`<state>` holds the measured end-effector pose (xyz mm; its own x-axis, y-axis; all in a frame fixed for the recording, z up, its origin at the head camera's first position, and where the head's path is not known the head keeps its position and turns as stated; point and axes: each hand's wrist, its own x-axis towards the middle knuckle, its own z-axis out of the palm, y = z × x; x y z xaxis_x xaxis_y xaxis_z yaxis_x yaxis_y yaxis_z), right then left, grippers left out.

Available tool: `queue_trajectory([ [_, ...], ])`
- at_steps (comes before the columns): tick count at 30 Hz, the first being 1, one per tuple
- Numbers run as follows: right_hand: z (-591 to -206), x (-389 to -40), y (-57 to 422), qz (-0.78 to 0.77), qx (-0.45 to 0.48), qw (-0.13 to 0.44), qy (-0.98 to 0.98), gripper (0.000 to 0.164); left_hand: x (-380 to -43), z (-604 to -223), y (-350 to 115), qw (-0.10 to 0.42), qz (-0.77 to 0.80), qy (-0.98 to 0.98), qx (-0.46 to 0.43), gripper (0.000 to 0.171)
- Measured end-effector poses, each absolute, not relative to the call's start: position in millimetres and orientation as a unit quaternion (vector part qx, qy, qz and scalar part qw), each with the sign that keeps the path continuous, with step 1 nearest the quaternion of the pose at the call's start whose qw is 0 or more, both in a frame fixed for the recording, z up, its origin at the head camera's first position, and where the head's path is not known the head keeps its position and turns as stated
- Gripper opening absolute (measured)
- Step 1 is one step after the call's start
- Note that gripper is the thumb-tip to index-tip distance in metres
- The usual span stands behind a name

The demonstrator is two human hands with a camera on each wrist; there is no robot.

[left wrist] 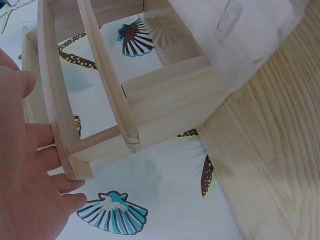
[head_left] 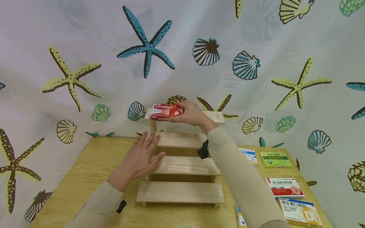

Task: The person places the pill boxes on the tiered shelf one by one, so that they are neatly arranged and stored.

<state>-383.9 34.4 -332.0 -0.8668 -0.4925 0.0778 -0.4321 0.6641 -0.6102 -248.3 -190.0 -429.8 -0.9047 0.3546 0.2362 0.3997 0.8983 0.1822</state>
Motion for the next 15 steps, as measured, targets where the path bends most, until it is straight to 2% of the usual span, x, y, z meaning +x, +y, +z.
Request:
queue_trajectory([
  [15,-324.7,-382.5,38.1,-0.318,-0.258,0.051,0.911,0.095,-249.1,-428.5,-189.8,0.093,-0.113,-0.970,-0.193,0.077],
])
